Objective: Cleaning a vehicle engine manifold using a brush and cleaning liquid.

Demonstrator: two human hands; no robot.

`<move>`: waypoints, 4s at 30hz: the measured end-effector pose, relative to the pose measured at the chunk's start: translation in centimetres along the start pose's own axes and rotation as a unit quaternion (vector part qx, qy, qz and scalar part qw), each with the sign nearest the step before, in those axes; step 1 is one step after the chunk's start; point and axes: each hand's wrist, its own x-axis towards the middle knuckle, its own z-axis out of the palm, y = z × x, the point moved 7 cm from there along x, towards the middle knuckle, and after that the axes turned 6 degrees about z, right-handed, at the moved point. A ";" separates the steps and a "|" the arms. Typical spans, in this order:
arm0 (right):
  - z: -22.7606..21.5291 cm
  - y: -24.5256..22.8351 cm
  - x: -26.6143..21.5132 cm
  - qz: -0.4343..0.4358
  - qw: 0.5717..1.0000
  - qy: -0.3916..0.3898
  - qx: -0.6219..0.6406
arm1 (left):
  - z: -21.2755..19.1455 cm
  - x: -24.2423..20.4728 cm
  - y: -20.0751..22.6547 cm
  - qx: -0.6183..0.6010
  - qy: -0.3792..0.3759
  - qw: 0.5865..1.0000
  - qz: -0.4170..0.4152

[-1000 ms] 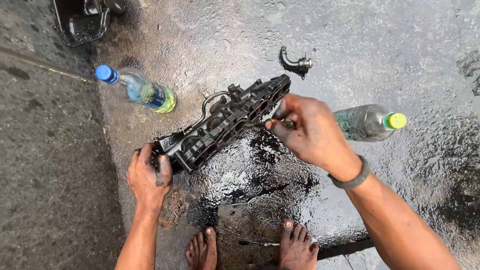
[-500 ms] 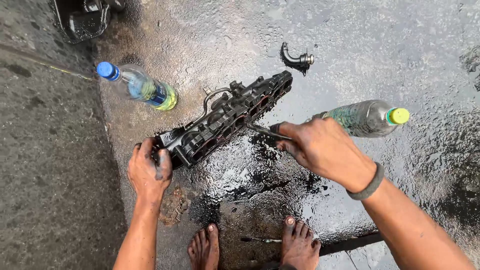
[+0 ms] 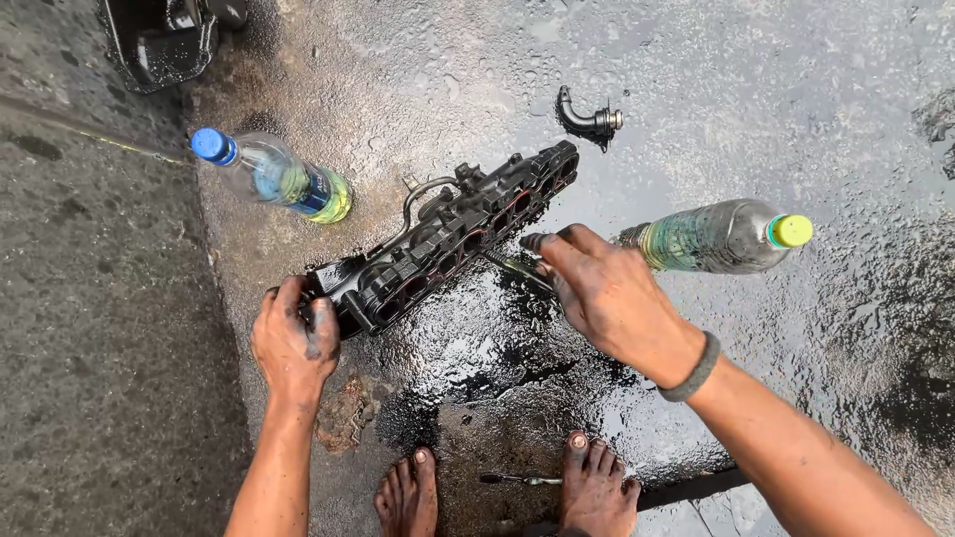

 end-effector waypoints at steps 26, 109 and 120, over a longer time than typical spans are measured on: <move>0.2 4.0 1.3 0.156 0.981 0.030 0.108 | -0.3 -0.1 0.7 0.002 -0.007 1.000 -0.011; 1.7 -2.6 0.6 0.110 0.985 0.052 0.124 | 3.4 0.6 -3.0 0.032 -0.079 0.993 -0.084; 3.6 -1.0 -0.1 0.192 0.971 0.021 0.142 | 13.3 1.4 -13.6 0.019 -0.008 1.000 0.019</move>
